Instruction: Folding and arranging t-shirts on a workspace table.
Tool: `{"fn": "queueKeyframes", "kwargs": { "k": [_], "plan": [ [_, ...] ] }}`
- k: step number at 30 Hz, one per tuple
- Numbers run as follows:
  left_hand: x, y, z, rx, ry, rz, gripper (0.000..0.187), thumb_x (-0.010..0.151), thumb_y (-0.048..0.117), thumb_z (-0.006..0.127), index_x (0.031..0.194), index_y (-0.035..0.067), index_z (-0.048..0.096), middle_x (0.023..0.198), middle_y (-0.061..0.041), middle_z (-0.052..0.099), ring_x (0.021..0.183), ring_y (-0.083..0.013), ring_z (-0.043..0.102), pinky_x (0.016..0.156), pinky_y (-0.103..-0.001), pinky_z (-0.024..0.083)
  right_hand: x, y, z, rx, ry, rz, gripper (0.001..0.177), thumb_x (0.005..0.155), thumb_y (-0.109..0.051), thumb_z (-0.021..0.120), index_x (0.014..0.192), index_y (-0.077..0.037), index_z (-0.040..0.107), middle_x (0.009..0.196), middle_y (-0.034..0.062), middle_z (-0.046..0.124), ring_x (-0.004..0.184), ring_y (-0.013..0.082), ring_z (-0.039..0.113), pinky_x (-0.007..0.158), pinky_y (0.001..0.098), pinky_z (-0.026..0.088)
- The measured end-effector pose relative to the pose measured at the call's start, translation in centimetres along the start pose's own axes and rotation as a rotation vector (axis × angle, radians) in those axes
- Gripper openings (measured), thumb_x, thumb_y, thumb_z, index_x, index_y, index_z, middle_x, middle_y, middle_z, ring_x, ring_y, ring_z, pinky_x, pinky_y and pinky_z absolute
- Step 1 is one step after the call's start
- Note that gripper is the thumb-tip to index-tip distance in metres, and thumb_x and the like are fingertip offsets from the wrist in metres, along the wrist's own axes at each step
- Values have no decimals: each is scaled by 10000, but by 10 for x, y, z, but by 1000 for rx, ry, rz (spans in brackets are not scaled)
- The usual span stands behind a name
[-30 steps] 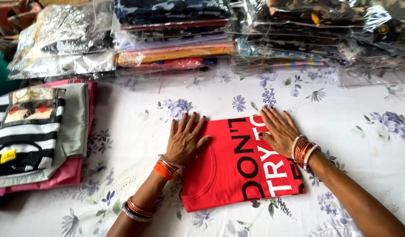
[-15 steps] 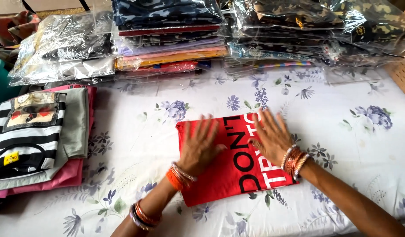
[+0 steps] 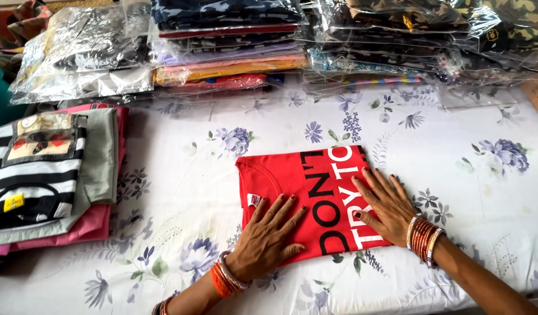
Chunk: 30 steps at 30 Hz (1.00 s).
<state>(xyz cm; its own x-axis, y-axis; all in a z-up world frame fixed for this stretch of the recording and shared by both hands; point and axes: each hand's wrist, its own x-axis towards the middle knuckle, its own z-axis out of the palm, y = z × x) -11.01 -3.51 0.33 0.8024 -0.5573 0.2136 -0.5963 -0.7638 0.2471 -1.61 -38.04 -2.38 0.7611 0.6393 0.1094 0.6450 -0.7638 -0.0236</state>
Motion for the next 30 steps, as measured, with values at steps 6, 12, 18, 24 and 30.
{"fn": "queueKeyframes", "kwargs": {
  "k": [6, 12, 18, 24, 30],
  "plan": [
    [-3, 10, 1, -82, -26, -12, 767, 994, 538, 502, 1588, 92, 311, 1634, -220, 280, 1521, -391, 210, 1209, -561, 136, 0, 7, 1, 83, 167, 82, 864, 972, -674, 253, 1631, -128, 139, 1640, 260, 131, 1481, 425, 161, 1177, 551, 122],
    [-10, 71, 0, -248, 8, 242, 692, 1004, 343, 588, 1564, -26, 417, 1627, -281, 396, 1548, -396, 349, 1281, -480, 282, 2, 4, -12, 91, 195, 413, 512, 916, -538, 559, 1206, -118, 605, 1142, 123, 624, 1048, 300, 580, 948, 466, 471],
    [-3, 118, 44, -438, -116, 476, 535, 1047, 316, 547, 1465, -19, 532, 1616, -272, 469, 1548, -361, 435, 1305, -419, 346, 21, -13, -21, 370, 134, 571, 262, 949, -334, 670, 1039, -105, 578, 915, 126, 668, 810, 267, 636, 727, 394, 523],
    [20, 148, 84, -202, -8, 539, 672, 1039, 462, 488, 1542, 17, 481, 1622, -191, 429, 1558, -291, 386, 1352, -420, 283, 34, -2, 6, 1049, 369, 388, 323, 933, -80, 621, 1205, -71, 449, 1093, 97, 659, 1031, 146, 660, 805, 322, 564],
    [57, 151, 88, -89, 92, 323, 816, 958, 614, 448, 1588, 96, 402, 1665, -187, 343, 1553, -359, 326, 1302, -527, 247, 65, -2, -16, 1340, 315, 234, 599, 930, 43, 621, 1509, 3, 471, 1383, 125, 602, 1159, 130, 595, 956, 286, 513]
  ]
}}
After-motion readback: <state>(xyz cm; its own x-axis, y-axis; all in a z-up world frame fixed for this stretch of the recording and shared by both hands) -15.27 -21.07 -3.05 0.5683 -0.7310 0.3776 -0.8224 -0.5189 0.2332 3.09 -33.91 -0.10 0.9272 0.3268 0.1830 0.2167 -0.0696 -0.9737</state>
